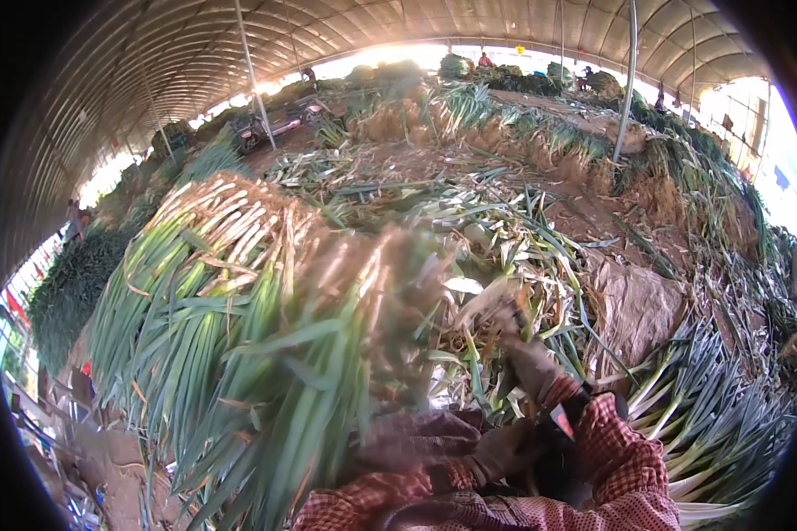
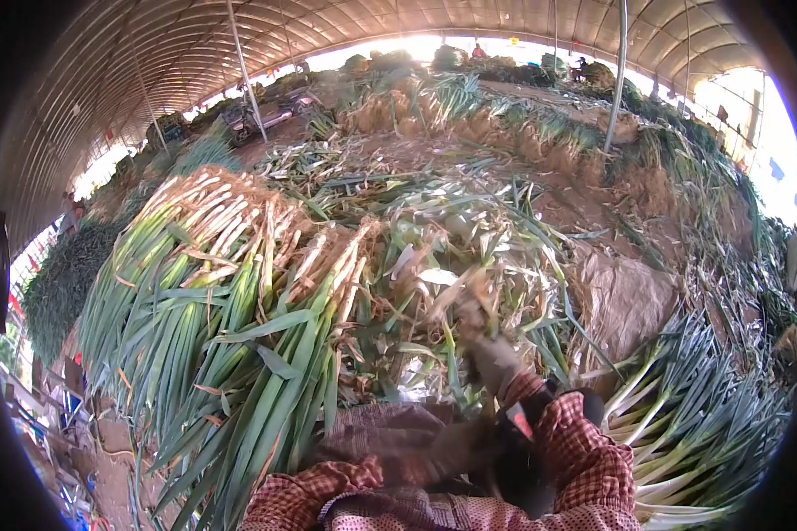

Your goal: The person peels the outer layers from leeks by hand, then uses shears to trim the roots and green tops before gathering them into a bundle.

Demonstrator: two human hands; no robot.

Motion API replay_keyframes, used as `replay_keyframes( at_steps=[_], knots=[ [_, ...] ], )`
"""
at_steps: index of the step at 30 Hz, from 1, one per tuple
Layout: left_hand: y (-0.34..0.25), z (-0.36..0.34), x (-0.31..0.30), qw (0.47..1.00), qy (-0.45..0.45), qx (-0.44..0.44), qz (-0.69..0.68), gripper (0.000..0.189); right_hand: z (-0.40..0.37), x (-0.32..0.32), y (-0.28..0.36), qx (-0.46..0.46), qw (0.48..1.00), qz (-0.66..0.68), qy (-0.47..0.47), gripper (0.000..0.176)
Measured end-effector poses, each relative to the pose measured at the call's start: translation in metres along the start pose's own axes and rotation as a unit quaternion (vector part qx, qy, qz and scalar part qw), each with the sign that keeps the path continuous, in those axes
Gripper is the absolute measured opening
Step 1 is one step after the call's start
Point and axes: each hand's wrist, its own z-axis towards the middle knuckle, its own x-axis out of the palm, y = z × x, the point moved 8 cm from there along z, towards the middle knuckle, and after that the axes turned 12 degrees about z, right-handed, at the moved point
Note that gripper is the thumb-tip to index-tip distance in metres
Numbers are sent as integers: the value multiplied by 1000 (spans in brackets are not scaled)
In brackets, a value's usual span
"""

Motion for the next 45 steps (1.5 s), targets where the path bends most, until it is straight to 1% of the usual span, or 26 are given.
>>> replay_keyframes(
  at_steps=[1, 2, 5, 7, 9, 11, 13, 15, 17, 18, 19, 21, 22, 25, 26, 27, 29, 30, 32, 34, 37, 39, 40, 41, 43, 45],
  knots=[
    [-13, -5, 2, 999, 35, 30, 16, 51, -8, 6, 28, -93, 990, 84, 68, 37],
    [-8, -3, 2, 998, 17, 41, 48, 48, -29, 9, 51, -52, 994, 95, 18, 38],
    [29, 5, 15, 987, -20, 71, 140, 40, -65, 12, 70, -46, 966, 134, 215, 37],
    [29, -10, -33, 984, -177, -9, 20, 32, -64, 2, 39, 24, 949, 207, 235, 27],
    [60, -12, -47, 960, -265, -22, -89, 27, -82, 9, 22, 14, 934, 231, 272, 34],
    [57, -11, -57, 942, -222, -11, -253, 28, -92, 29, 1, 21, 899, 275, 340, 29],
    [47, -13, -77, 936, -269, 20, -225, 25, -94, 40, -25, 46, 939, 200, 277, 25],
    [47, -15, -92, 943, -279, 15, -179, 23, -97, 59, -27, -44, 966, 92, 239, 34],
    [56, -15, -96, 961, -246, -31, -122, 19, -89, 72, -50, -55, 947, 70, 308, 45],
    [69, -13, -88, 927, -229, -13, -298, 15, -83, 69, -49, -84, 954, -119, 261, 49],
    [81, -14, -87, 926, -266, -27, -266, 15, -81, 70, -41, -112, 923, -304, 210, 53],
    [98, -21, -91, 919, -336, -60, -197, 15, -98, 64, -6, -202, 906, -372, -11, 66],
    [116, -20, -75, 908, -260, -142, -296, 15, -101, 64, 3, -344, 829, -436, -71, 84],
    [124, -20, -71, 933, -265, -176, -167, 18, -85, 91, -16, -454, 734, -505, -24, 96],
    [121, -14, -77, 959, -225, -151, -88, 20, -56, 80, -52, -391, 848, -355, 33, 93],
    [119, -9, -88, 976, -181, -123, -8, 21, -27, 70, -79, -303, 917, -247, 80, 88],
    [119, 1, -112, 983, -90, -65, 147, 25, 11, 61, -122, -105, 980, -15, 166, 80],
    [135, 1, -138, 969, -165, -33, 182, 20, -2, 67, -110, 54, 979, -34, 193, 74],
    [203, -3, -195, 917, -276, -127, 260, 20, -12, 80, -101, 36, 976, -1, 217, 73],
    [258, -8, -210, 802, -146, -330, 476, 27, -14, 92, -113, -8, 968, 24, 248, 76],
    [264, -19, -211, 725, -187, -270, 605, 43, 5, 99, -137, -31, 959, -129, 251, 84],
    [271, -15, -212, 650, -134, -266, 699, 56, 21, 109, -120, -91, 945, -177, 260, 89],
    [277, -10, -217, 668, -137, -312, 662, 57, 36, 117, -93, -128, 947, -155, 250, 93],
    [281, -4, -222, 684, -137, -356, 622, 59, 59, 112, -81, -145, 944, -249, 163, 96],
    [266, 15, -237, 743, -45, -450, 493, 61, 106, 98, -68, -84, 980, -166, 71, 97],
    [246, 20, -243, 779, 43, -480, 401, 65, 87, 101, -43, -122, 974, -155, 110, 91]
  ],
)
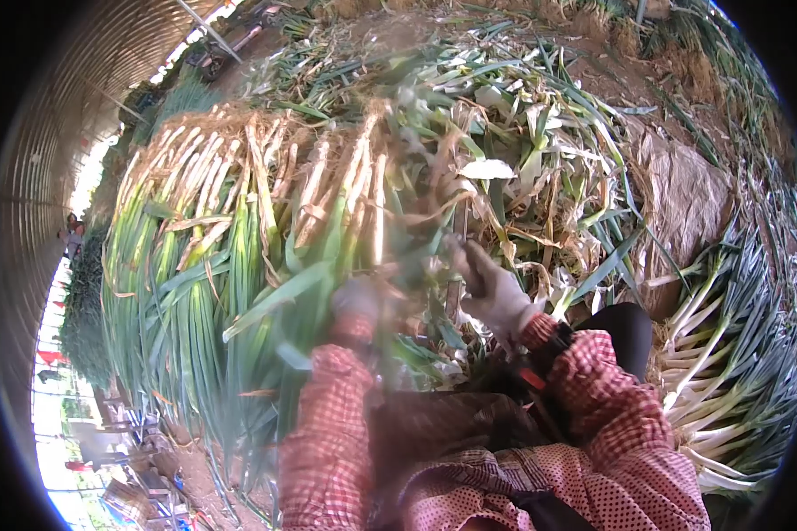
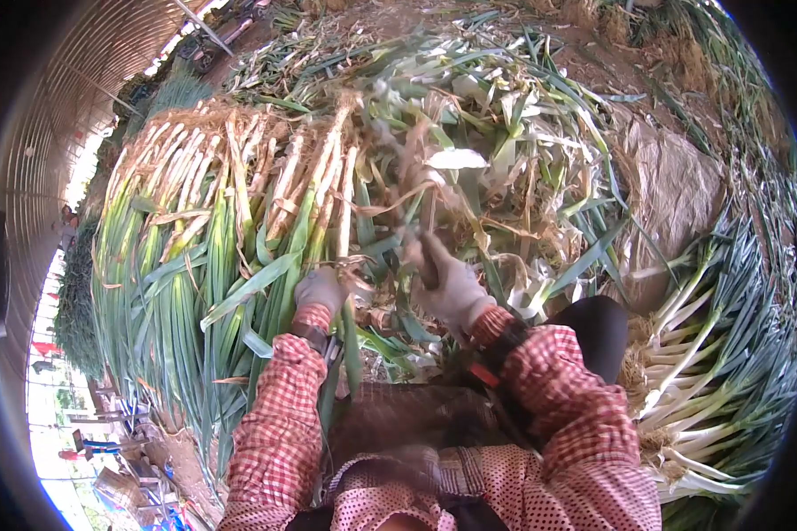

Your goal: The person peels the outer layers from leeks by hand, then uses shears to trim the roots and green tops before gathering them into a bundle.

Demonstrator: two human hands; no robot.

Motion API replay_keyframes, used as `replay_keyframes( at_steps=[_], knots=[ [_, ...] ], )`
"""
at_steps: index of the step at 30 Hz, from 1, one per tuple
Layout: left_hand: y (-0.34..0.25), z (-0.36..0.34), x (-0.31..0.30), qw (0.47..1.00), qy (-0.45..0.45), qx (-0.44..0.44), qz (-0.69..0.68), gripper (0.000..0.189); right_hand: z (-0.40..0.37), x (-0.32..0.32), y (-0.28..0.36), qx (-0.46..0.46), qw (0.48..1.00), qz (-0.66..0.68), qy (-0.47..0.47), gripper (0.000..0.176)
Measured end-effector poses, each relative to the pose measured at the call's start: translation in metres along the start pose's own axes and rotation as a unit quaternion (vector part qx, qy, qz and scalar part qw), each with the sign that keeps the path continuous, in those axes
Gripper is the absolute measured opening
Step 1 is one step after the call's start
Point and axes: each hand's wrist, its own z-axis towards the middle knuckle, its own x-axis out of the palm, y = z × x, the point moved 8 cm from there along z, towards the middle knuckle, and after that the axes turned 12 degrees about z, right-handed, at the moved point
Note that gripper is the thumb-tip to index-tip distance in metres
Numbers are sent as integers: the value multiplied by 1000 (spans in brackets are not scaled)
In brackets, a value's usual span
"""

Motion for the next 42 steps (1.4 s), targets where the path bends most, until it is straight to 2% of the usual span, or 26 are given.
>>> replay_keyframes(
  at_steps=[2, 3, 4, 5, 7, 8, 10, 12, 13, 16, 17, 20, 21, 24, 25, 26, 28, 29, 31, 34, 35, 36, 38, 40, 41, 42],
  knots=[
    [6, 11, 26, 973, 42, 46, -221, 66, -37, 10, -6, -73, 992, -28, 102, 92],
    [0, 10, 30, 937, 72, 71, -336, 64, -62, 9, 5, -36, 992, -26, 119, 94],
    [-6, 8, 33, 885, 102, 96, -445, 63, -76, 7, -3, -37, 993, -13, 111, 94],
    [-6, 15, 40, 844, 61, 166, -507, 85, -90, 5, -11, -39, 994, 1, 104, 95],
    [2, 41, 91, 867, 24, 144, -476, 83, -106, 3, -22, 51, 993, 19, 105, 95],
    [2, 58, 114, 877, -1, 137, -460, 82, -108, 2, -24, 66, 992, -5, 108, 96],
    [8, 76, 141, 880, -106, 105, -451, 43, -110, 9, -22, 70, 988, -40, 134, 96],
    [19, 71, 135, 896, -250, 78, -359, 39, -121, 28, -15, 57, 980, -63, 181, 97],
    [20, 63, 126, 897, -239, 35, -371, 33, -118, 35, -24, 54, 979, -77, 182, 96],
    [24, 43, 105, 860, -105, -150, -476, 29, -104, 46, -35, 94, 974, -89, 186, 93],
    [23, 56, 109, 912, -92, -143, -372, 31, -100, 53, -34, 84, 974, -80, 196, 92],
    [17, 30, 90, 885, -216, -113, -397, 37, -67, 56, -40, 39, 981, -126, 144, 92],
    [14, 17, 72, 885, -302, -29, -352, 38, -52, 57, -42, -13, 982, -142, 128, 90],
    [-3, -29, 33, 907, -391, 50, -149, 36, -7, 65, -25, 45, 974, -169, 143, 88],
    [-1, -12, 47, 927, -324, 47, -181, 41, 11, 68, -21, 56, 972, -186, 131, 89],
    [-1, 4, 61, 951, -260, 4, -165, 50, 31, 70, -15, 66, 968, -203, 128, 89],
    [-3, 7, 64, 957, -219, -45, -185, 59, 78, 74, -17, 57, 972, -208, 90, 83],
    [-4, 18, 67, 963, -233, -40, -130, 54, 98, 73, -18, 57, 974, -213, 55, 81],
    [-5, 29, 70, 967, -217, 10, -135, 48, 119, 64, -12, 61, 973, -224, -16, 76],
    [7, 33, 61, 943, -162, 87, -277, 42, 93, 51, 6, 34, 987, -157, 7, 78],
    [12, 29, 51, 922, -137, 114, -343, 41, 68, 51, 9, 35, 991, -107, 68, 83],
    [13, 25, 43, 896, -111, 140, -406, 40, 51, 48, -15, -81, 985, -128, 86, 88],
    [10, 13, 45, 914, -125, 135, -361, 41, -3, 43, -12, -75, 986, -89, 118, 94],
    [-3, -4, 48, 940, -130, 129, -286, 41, -4, 30, -19, -17, 997, -64, 38, 95],
    [-13, -10, 49, 958, -118, 125, -229, 42, 1, 20, -26, 59, 996, -59, 22, 95],
    [-24, -28, 36, 966, -120, 104, -203, 45, 11, 18, -38, 13, 997, -69, 11, 96]
  ],
)
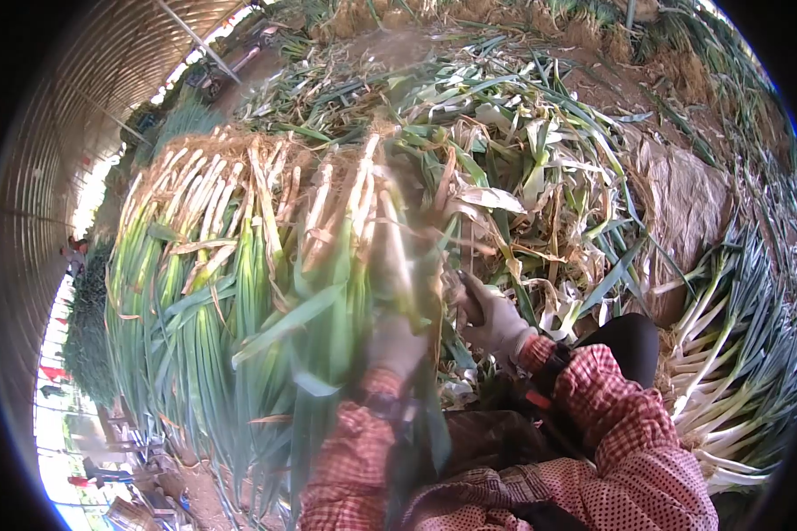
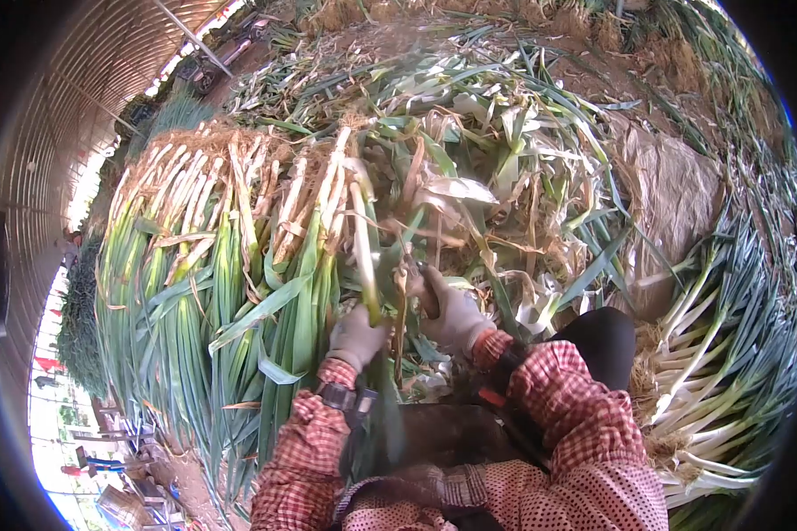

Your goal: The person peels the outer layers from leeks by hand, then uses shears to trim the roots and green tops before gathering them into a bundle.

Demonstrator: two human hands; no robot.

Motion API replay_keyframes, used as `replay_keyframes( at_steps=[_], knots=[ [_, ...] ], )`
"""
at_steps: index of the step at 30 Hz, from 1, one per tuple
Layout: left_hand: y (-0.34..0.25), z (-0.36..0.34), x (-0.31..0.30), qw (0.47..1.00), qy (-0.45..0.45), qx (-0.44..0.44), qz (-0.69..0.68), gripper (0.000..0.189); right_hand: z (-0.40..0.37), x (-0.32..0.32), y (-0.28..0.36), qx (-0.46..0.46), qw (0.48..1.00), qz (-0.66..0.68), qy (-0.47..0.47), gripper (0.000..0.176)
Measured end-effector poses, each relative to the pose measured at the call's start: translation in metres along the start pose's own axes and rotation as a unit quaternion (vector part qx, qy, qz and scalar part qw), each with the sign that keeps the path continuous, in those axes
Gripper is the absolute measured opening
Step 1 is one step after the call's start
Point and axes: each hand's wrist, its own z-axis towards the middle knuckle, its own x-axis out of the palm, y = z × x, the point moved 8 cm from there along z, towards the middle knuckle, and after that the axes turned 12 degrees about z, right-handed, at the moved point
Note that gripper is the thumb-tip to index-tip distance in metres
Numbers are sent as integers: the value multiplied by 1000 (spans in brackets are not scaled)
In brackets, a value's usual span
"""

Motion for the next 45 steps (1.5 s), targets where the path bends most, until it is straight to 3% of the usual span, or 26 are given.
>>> replay_keyframes(
  at_steps=[2, 5, 6, 8, 9, 10, 11, 12, 14, 18, 20, 22, 24, 25, 27, 28, 29, 32, 33, 36, 38, 40, 44, 45],
  knots=[
    [-15, -3, 37, 996, 67, 24, 47, 47, 1, 14, 14, -81, 994, -52, 51, 97],
    [-49, -36, 55, 988, -33, 80, 127, 36, 15, 12, 29, 7, 994, -70, 82, 99],
    [-50, -31, 58, 980, 2, 107, 169, 35, 34, 3, 9, -3, 997, -73, 2, 98],
    [-32, -13, 54, 952, 75, 156, 253, 31, 31, -2, 34, 61, 997, -46, 19, 98],
    [-12, 0, 10, 980, -21, 117, 161, 27, 25, 9, 39, 42, 996, -30, 78, 92],
    [17, 17, -13, 972, -162, 42, 167, 24, 12, 24, 38, 26, 990, -12, 136, 85],
    [13, 19, -46, 952, -212, 36, 216, 21, 4, 41, 31, -27, 984, -37, 170, 89],
    [29, 34, -43, 944, -216, 12, 251, 21, -1, 60, 26, -111, 977, -39, 177, 93],
    [49, 66, -37, 920, -228, -34, 316, 22, 3, 76, 11, -38, 978, -38, 202, 97],
    [65, 88, -36, 949, -41, -139, 281, 24, 93, 73, 12, 73, 991, -3, 107, 94],
    [72, 96, -41, 955, 11, -145, 257, 24, 113, 65, 11, 19, 996, 45, 75, 93],
    [94, 101, -29, 992, 67, -101, -21, 38, 84, 53, 35, -12, 996, 22, 90, 94],
    [105, 103, -14, 944, 120, -51, -305, 52, 38, 42, 41, -87, 991, 5, 99, 94],
    [101, 87, -11, 914, 170, -81, -358, 62, 10, 42, 31, -87, 988, 27, 122, 96],
    [114, 83, 20, 917, 96, -97, -374, 61, -46, 41, 27, -33, 983, 56, 172, 97],
    [118, 83, 41, 917, 58, -101, -381, 61, -65, 42, 19, -52, 987, 32, 151, 96],
    [123, 81, 59, 917, 20, -124, -379, 60, -71, 44, 14, -4, 985, 50, 163, 95],
    [176, 106, 109, 890, -118, -145, -416, 34, -81, 50, 15, 6, 984, 24, 175, 96],
    [168, 101, 102, 890, -66, -134, -431, 36, -80, 54, 17, -17, 984, 4, 176, 96],
    [175, 110, 91, 954, -174, -133, -205, 39, -64, 55, 11, -21, 988, 14, 155, 95],
    [138, 88, 64, 919, -89, -163, -347, 42, -58, 52, 25, -3, 985, 7, 173, 95],
    [151, 91, 69, 948, -110, -178, -242, 43, -61, 54, 28, -2, 981, 5, 195, 94],
    [142, 85, 67, 945, -155, -191, -216, 47, -28, 50, 26, -14, 990, -34, 139, 90],
    [134, 80, 55, 958, -139, -185, -172, 47, -10, 53, 29, 17, 989, -20, 146, 97]
  ],
)
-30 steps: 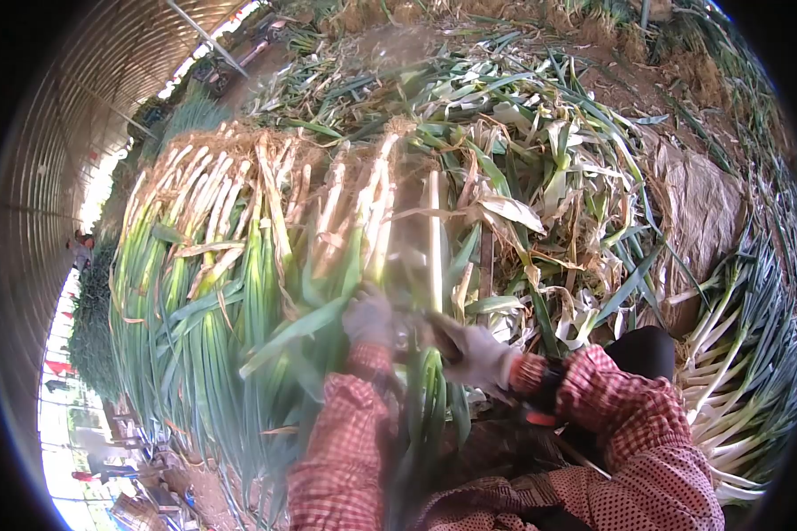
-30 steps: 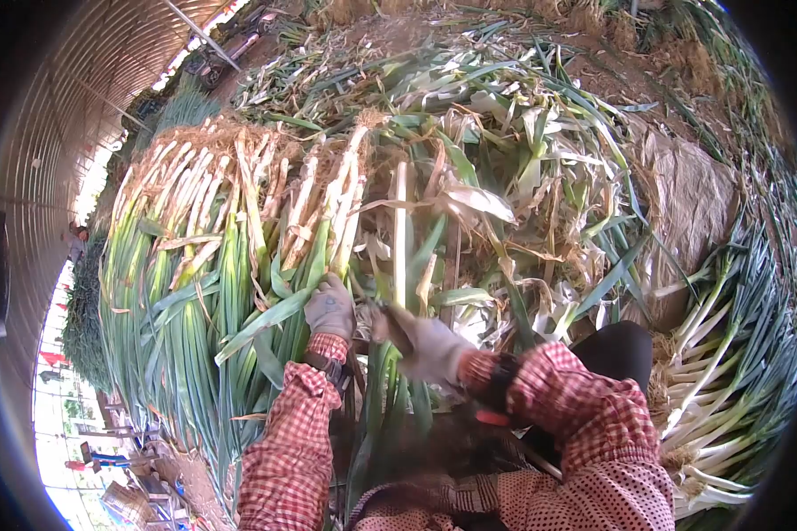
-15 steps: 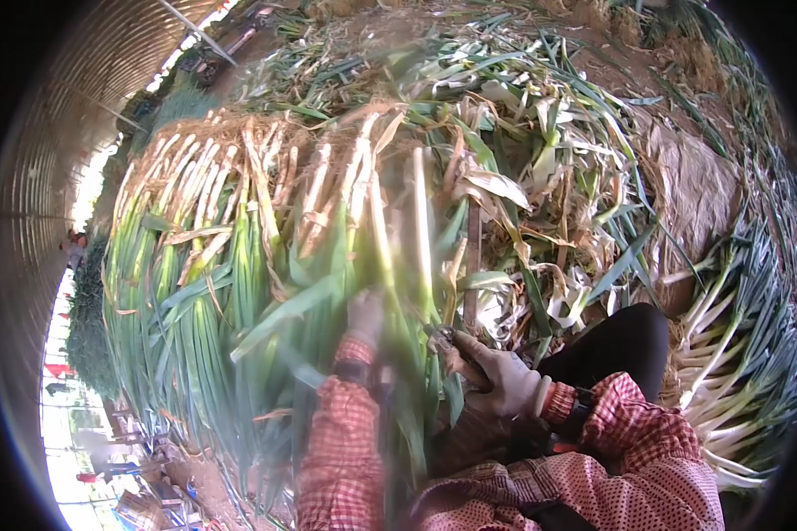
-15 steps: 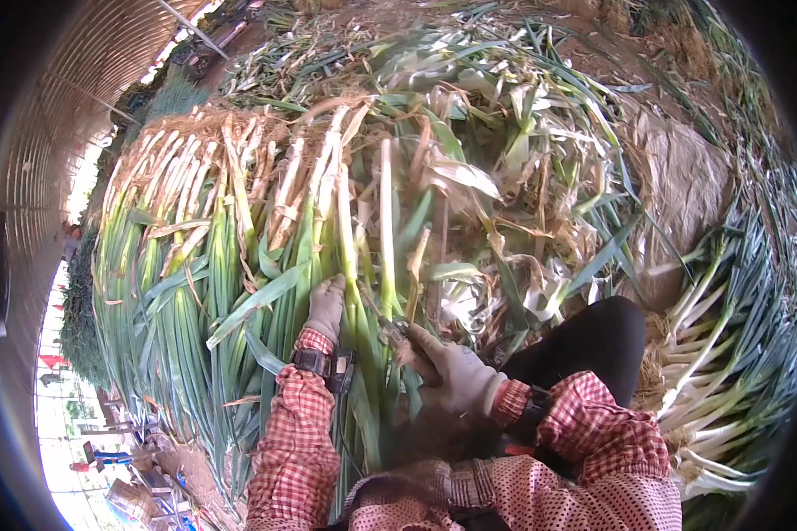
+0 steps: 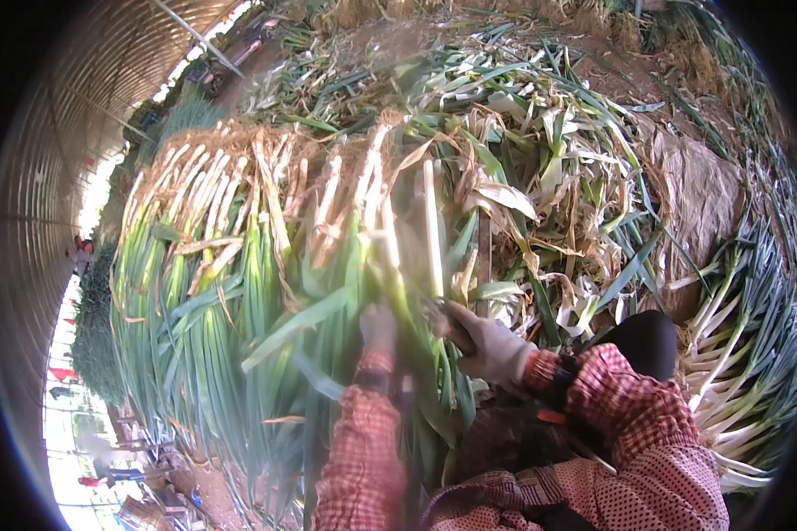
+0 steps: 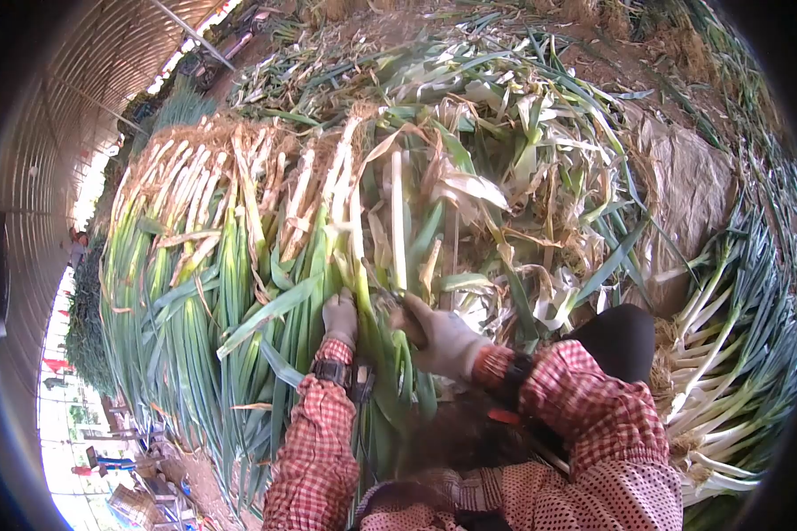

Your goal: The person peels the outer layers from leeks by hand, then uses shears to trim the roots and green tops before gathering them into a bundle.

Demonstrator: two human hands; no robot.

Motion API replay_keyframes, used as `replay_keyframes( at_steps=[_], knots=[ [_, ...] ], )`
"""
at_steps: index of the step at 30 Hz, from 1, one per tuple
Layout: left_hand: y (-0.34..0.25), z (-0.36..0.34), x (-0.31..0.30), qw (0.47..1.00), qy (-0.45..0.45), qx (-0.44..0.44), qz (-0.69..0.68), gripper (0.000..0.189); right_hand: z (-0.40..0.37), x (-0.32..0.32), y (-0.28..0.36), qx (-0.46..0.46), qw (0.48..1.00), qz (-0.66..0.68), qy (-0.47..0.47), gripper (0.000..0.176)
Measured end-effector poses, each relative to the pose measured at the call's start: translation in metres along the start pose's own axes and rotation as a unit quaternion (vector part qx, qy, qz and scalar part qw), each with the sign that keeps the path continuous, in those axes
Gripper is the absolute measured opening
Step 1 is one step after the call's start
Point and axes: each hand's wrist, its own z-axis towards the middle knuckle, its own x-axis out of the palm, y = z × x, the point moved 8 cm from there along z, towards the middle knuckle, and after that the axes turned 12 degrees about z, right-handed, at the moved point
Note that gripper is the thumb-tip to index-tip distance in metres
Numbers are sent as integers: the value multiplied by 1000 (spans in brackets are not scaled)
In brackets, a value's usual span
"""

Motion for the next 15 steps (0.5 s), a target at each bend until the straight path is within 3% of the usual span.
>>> replay_keyframes(
  at_steps=[3, 6, 8, 11, 14, 15],
  knots=[
    [2, 1, -1, 996, -8, 85, 15, 49, 64, -12, 1, 9, 998, -41, -43, 82],
    [-15, -8, -14, 992, 4, 126, 11, 51, 124, -35, 9, 24, 994, -48, -100, 83],
    [-18, -19, -18, 999, 42, 14, -31, 51, 160, -46, -1, 43, 991, -65, -113, 85],
    [-30, -20, -10, 993, 54, 103, 13, 46, 157, -52, -11, 0, 994, -6, -111, 87],
    [-84, -64, -39, 974, 67, 181, 120, 30, 95, -52, -10, -73, 995, 14, -72, 92],
    [-95, -77, -37, 943, 109, 231, 215, 28, 73, -55, -10, -57, 996, 10, -68, 92]
  ],
)
